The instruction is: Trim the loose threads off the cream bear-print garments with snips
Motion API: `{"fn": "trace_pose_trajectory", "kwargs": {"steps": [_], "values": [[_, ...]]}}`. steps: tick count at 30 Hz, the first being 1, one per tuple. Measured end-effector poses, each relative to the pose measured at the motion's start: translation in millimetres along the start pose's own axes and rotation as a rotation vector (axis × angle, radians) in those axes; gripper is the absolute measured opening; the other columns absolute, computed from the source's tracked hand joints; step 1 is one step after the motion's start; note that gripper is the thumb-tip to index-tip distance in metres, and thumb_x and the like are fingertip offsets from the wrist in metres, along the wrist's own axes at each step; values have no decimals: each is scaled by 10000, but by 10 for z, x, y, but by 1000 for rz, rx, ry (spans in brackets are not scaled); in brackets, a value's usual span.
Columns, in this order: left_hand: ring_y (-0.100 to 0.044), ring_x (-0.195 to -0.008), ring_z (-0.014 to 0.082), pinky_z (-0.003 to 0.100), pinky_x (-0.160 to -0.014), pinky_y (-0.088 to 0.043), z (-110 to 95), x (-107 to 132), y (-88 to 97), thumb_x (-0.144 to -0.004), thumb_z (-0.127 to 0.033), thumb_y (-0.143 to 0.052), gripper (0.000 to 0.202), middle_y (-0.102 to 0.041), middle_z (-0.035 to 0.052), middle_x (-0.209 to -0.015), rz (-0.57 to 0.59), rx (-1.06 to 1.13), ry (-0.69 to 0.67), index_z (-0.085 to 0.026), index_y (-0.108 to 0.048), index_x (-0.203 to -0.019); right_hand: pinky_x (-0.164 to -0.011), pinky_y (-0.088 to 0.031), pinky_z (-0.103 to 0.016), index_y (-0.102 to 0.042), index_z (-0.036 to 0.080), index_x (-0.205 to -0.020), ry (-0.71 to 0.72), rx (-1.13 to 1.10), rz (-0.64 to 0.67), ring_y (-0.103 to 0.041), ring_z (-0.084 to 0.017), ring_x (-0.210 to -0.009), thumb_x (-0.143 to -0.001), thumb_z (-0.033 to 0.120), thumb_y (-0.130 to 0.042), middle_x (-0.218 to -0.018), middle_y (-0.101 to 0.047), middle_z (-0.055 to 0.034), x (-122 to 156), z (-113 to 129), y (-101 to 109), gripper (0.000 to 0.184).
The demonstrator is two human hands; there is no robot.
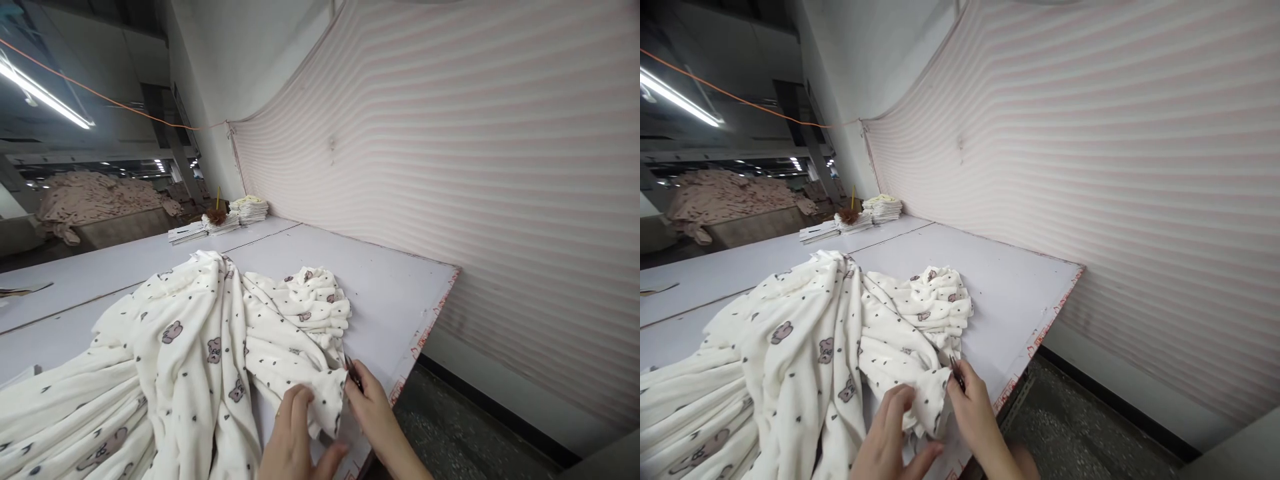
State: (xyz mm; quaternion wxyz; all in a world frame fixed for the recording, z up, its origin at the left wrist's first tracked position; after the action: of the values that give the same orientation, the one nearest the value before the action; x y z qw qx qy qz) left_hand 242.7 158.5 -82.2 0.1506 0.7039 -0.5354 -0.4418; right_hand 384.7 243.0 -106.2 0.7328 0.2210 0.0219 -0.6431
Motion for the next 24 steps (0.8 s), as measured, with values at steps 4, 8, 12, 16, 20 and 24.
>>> {"fn": "trace_pose_trajectory", "kwargs": {"steps": [4,8,12,16,20,24], "values": [[-551,-971,235,366,-825,-485,-168,-86,-34,-812,-37,-402,221,-522,103,-1040,-123,-1,-130,-210,-498,-910,-609,-496,-229,-604,205,-860,-61,-71,-16,-645,-184,-704,-926,335,-453,-709,-660,-3,144,65,61,211],[-537,-913,218,327,-758,-463,-182,-56,198,-827,-22,-383,221,-529,85,-997,-188,5,-211,-216,-473,-882,-737,-512,-267,-600,222,-945,-53,113,37,-647,-209,-856,-877,309,-531,-941,-659,-50,229,169,182,130],[-533,-844,198,307,-718,-440,-176,-40,260,-825,-11,-378,218,-559,60,-933,-162,60,-243,-215,-452,-850,-661,-532,-221,-603,298,-1120,9,201,105,-663,-191,-852,-893,327,-519,-1039,-639,-48,360,335,184,243],[-527,-874,196,310,-741,-436,-156,-28,259,-822,-7,-383,219,-564,58,-952,-142,97,-256,-210,-455,-859,-579,-522,-194,-643,300,-1091,111,225,110,-678,-190,-803,-904,313,-505,-925,-686,-39,457,437,85,232],[-537,-855,183,291,-723,-448,-110,-42,304,-802,2,-402,224,-573,57,-957,-128,84,-276,-207,-450,-864,-692,-565,-215,-617,287,-1150,74,146,-21,-693,-199,-868,-893,390,-539,-978,-700,-59,484,362,94,288],[-558,-873,187,295,-741,-468,-160,-56,358,-773,36,-420,269,-605,64,-976,-115,69,-373,-202,-460,-893,-690,-567,-191,-526,338,-1287,126,97,-2,-696,-180,-865,-885,366,-556,-1042,-681,-50,434,470,21,404]]}}
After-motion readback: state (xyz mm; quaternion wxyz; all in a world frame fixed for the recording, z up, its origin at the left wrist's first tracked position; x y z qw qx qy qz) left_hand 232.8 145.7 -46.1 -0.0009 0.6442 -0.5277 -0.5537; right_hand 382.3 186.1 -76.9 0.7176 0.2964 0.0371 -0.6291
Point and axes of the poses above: each hand's wrist, its own x-axis away from the middle knuckle, its own y-axis out of the back of the hand, z = x × y, the point moved 9 cm from there along -x, towards the middle knuckle
